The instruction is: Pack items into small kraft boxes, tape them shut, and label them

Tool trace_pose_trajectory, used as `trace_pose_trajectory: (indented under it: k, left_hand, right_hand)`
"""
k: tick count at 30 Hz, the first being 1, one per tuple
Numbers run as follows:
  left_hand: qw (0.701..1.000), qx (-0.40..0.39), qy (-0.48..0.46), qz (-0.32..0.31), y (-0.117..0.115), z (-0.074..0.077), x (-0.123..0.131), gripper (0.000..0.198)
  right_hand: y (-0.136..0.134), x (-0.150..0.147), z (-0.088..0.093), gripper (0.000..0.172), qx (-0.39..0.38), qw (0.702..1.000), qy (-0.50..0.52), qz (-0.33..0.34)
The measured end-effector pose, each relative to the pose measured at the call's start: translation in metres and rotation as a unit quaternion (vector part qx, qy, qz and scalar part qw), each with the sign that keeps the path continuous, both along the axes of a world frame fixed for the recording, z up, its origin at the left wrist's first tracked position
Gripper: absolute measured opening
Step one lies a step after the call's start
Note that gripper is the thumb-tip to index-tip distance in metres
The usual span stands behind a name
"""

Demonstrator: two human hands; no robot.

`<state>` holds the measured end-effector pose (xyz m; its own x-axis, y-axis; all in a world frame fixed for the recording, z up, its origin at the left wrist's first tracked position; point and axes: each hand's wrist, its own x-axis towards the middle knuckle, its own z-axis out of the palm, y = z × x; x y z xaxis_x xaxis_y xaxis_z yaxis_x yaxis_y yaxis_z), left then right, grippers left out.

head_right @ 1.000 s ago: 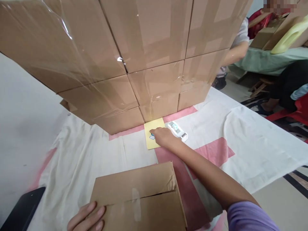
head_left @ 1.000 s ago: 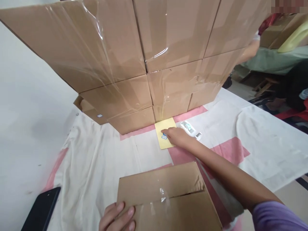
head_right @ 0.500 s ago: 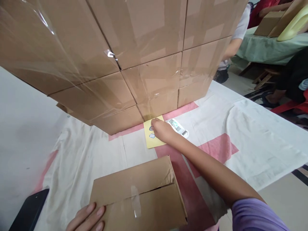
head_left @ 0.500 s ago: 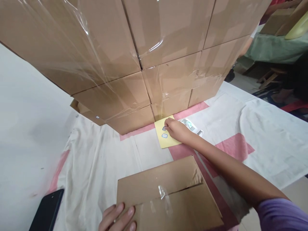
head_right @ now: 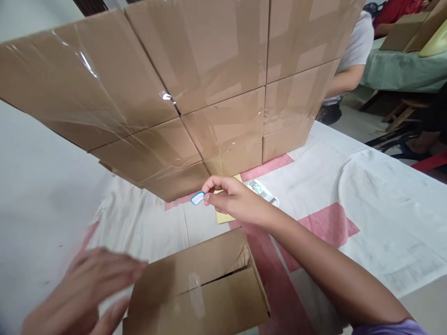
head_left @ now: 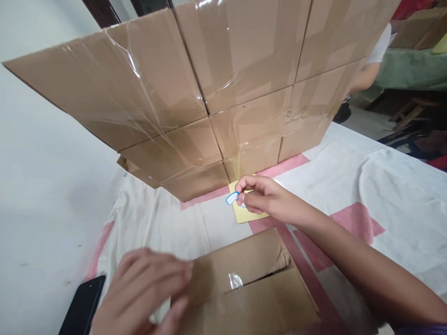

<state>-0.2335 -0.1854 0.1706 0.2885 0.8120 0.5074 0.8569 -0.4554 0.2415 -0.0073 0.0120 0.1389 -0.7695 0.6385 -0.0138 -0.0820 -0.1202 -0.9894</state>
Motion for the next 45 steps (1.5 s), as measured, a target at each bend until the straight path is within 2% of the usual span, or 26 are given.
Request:
trace_pose_trajectory:
  k: [1, 2, 3, 5, 8, 13, 16, 20, 28, 38, 45]
  left_hand:
    - [1.000, -0.011, -0.019, 0.017, 0.017, 0.010, 0.001, 0.010]
    - [0.996, -0.054, -0.042, 0.060, 0.033, 0.017, 0.004, 0.012]
    - [0.990, -0.096, -0.071, 0.074, 0.047, 0.022, 0.008, 0.014]
    - [0.974, -0.160, -0.126, 0.094, 0.070, 0.025, 0.018, 0.017]
    - [0.959, -0.204, -0.182, 0.080, 0.084, 0.022, 0.032, 0.017]
    - [0.923, -0.250, -0.283, 0.077, 0.076, 0.021, 0.040, 0.021]
    - [0.914, -0.278, -0.287, 0.078, 0.071, 0.023, 0.038, 0.022]
    - [0.915, -0.313, -0.249, 0.056, 0.068, 0.022, 0.034, 0.027]
    - [0.916, -0.316, -0.242, 0.049, 0.064, 0.023, 0.035, 0.024]
    - [0.911, -0.321, -0.254, 0.043, 0.063, 0.024, 0.037, 0.023]
    - [0.917, -0.311, -0.244, 0.055, 0.061, 0.024, 0.037, 0.021]
  right_hand:
    - [-0.005, 0.002, 0.004, 0.009, 0.003, 1.000, 0.001, 0.003]
    - [-0.010, 0.003, 0.008, 0.007, 0.009, 1.000, 0.002, 0.005]
    - [-0.015, 0.005, 0.011, 0.006, 0.015, 1.000, 0.004, 0.006]
    - [-0.023, 0.007, 0.015, 0.006, 0.023, 1.000, 0.008, 0.008]
    - [-0.030, 0.010, 0.021, 0.008, 0.016, 1.000, 0.012, 0.014]
    - [-0.033, 0.012, 0.032, 0.010, -0.013, 0.999, 0.020, 0.045]
    - [-0.034, 0.012, 0.037, 0.017, -0.025, 0.998, 0.013, 0.059]
    - [-0.035, 0.011, 0.039, 0.018, -0.028, 0.997, -0.009, 0.077]
    - [-0.037, 0.011, 0.039, 0.007, -0.019, 0.996, -0.040, 0.080]
    - [-0.038, 0.011, 0.039, 0.011, -0.027, 0.994, -0.019, 0.106]
    - [-0.039, 0.012, 0.036, 0.010, -0.013, 0.995, -0.048, 0.090]
